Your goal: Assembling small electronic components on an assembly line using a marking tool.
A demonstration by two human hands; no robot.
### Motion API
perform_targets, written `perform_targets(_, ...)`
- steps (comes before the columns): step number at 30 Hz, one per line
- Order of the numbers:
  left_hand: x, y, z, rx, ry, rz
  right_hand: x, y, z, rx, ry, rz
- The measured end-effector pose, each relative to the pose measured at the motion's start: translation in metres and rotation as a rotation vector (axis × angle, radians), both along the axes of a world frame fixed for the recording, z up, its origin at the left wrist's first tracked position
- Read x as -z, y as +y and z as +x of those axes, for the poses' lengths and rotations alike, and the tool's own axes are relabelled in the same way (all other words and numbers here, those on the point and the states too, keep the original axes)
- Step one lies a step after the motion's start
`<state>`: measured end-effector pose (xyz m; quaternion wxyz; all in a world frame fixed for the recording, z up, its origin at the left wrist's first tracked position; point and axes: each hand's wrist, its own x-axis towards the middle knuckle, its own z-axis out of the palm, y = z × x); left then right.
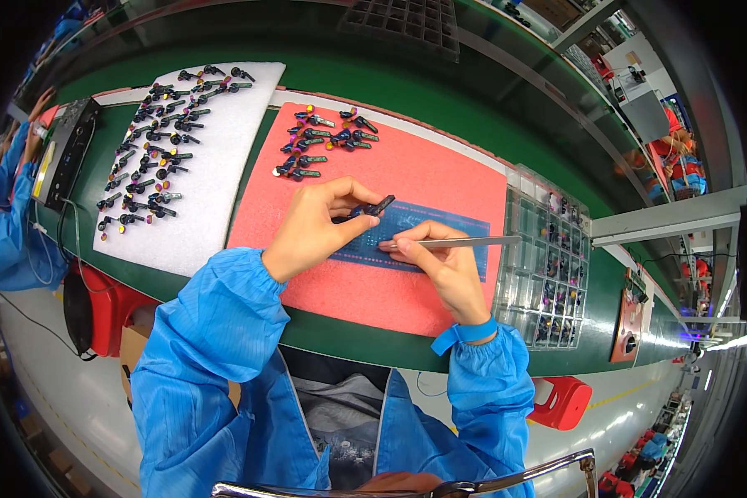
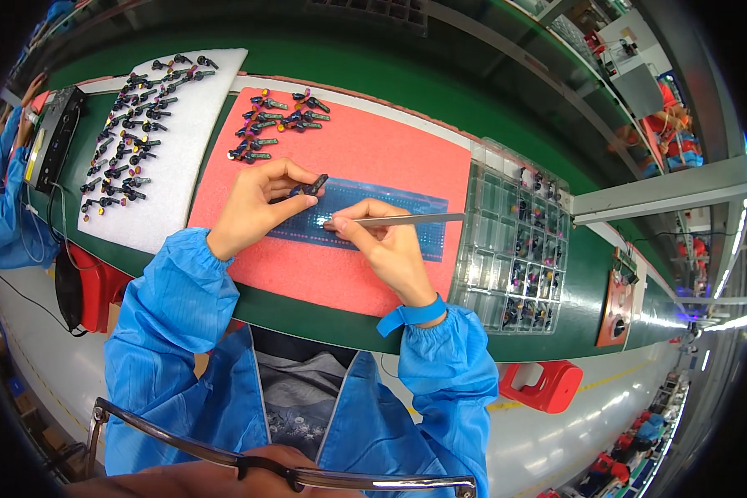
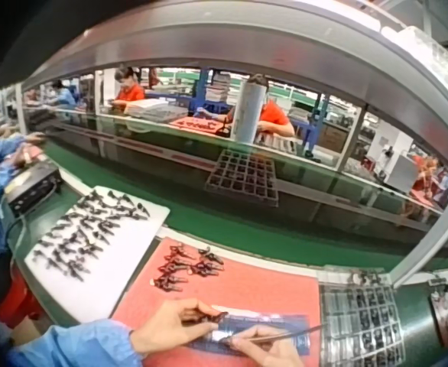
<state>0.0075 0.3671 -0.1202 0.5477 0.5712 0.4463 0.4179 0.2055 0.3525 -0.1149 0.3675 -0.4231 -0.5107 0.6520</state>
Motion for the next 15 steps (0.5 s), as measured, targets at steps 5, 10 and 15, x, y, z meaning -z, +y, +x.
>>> perform_targets(5, -0.0031, -0.0015, 0.0009, 0.0, 0.007, -0.066, -0.0077, -0.0037, -0.0017, 0.194, 0.151, 0.217)
perform_targets(10, -0.0046, -0.0033, 0.0017, 0.087, -0.134, -0.125, -0.0086, -0.0079, -0.0052, 0.214, 0.154, 0.377)
perform_targets(15, -0.0043, -0.0058, 0.0025, 0.07, -0.196, -0.095, -0.0065, -0.0103, -0.0049, 0.185, 0.149, 0.427)
